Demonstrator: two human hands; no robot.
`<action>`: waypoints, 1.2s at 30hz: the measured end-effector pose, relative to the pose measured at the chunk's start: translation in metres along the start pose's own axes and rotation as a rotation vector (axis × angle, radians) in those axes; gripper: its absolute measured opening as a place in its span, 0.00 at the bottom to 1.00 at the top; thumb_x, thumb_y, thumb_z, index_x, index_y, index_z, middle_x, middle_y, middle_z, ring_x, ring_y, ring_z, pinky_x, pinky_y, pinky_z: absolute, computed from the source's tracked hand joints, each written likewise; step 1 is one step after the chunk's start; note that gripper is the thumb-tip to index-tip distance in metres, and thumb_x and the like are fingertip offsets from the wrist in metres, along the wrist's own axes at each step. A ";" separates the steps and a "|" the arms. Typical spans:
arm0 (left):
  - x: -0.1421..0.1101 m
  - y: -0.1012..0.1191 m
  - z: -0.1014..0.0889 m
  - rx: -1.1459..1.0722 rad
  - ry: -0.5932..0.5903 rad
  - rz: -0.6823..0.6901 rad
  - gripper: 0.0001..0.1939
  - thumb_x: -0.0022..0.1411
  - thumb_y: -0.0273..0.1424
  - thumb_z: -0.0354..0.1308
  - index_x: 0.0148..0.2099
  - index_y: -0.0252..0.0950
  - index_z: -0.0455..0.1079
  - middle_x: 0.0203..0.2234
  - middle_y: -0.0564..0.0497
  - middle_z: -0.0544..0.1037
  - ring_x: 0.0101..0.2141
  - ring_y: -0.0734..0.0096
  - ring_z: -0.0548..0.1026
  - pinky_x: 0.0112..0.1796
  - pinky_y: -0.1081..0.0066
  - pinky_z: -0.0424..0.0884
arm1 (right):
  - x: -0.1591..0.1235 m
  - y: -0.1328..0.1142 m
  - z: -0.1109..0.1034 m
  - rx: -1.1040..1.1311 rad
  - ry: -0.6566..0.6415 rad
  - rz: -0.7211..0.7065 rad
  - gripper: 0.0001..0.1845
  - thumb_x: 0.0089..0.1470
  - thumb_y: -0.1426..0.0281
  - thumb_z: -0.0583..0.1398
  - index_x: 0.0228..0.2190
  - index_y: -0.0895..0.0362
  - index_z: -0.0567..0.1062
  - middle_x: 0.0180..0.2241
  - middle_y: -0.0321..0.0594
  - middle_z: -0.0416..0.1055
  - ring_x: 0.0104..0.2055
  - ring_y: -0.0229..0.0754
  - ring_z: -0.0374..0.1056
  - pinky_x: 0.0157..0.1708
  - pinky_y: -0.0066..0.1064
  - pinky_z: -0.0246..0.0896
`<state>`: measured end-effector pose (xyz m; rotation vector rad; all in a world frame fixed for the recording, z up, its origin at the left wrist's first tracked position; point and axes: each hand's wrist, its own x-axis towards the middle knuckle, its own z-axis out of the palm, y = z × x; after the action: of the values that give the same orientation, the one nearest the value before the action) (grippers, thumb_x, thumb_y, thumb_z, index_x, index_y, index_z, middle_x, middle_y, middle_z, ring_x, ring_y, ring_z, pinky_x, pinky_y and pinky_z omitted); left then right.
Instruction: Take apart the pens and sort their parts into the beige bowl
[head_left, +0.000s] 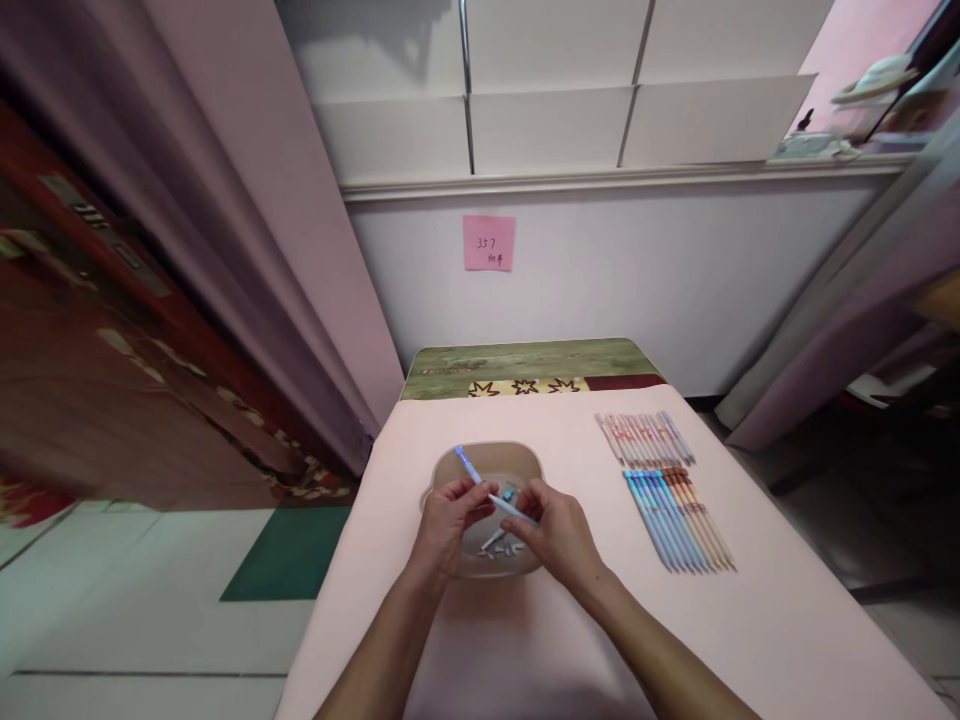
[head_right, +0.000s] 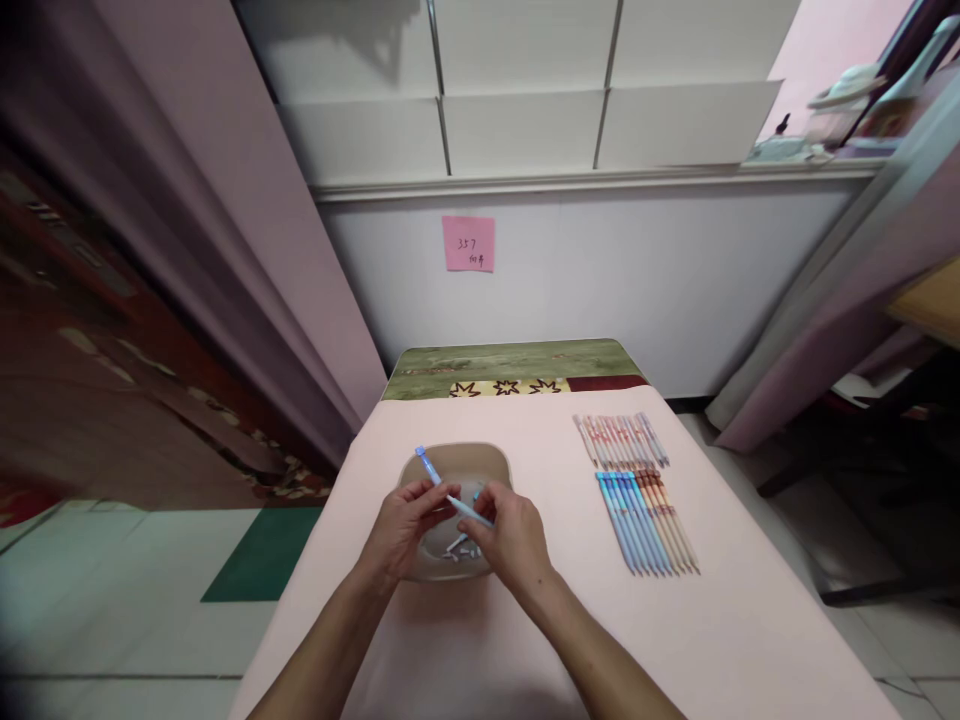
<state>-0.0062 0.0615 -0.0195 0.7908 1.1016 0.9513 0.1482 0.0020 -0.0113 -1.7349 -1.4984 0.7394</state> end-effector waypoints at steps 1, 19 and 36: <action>0.001 0.000 -0.003 0.082 -0.013 0.006 0.14 0.43 0.36 0.68 0.30 0.30 0.75 0.27 0.45 0.79 0.27 0.67 0.76 0.33 0.67 0.72 | -0.001 0.001 -0.004 -0.061 -0.006 -0.008 0.08 0.43 0.67 0.65 0.24 0.54 0.70 0.22 0.30 0.71 0.25 0.36 0.65 0.25 0.25 0.51; -0.024 0.031 -0.016 1.724 0.073 0.662 0.07 0.59 0.27 0.54 0.35 0.39 0.74 0.30 0.46 0.78 0.38 0.57 0.73 0.39 0.62 0.64 | 0.000 -0.032 -0.042 -0.572 -0.013 -0.147 0.09 0.55 0.69 0.56 0.38 0.49 0.75 0.38 0.36 0.72 0.37 0.40 0.68 0.30 0.28 0.52; -0.016 0.026 -0.028 1.395 0.030 0.620 0.13 0.58 0.26 0.52 0.43 0.42 0.73 0.38 0.51 0.79 0.41 0.65 0.74 0.42 0.68 0.66 | 0.017 0.019 -0.015 -0.489 0.083 -0.179 0.11 0.56 0.64 0.57 0.40 0.51 0.76 0.44 0.41 0.73 0.47 0.43 0.66 0.48 0.34 0.53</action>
<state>-0.0417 0.0587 0.0019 2.3474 1.5351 0.5512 0.1742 0.0153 -0.0178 -1.9126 -1.8544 0.2116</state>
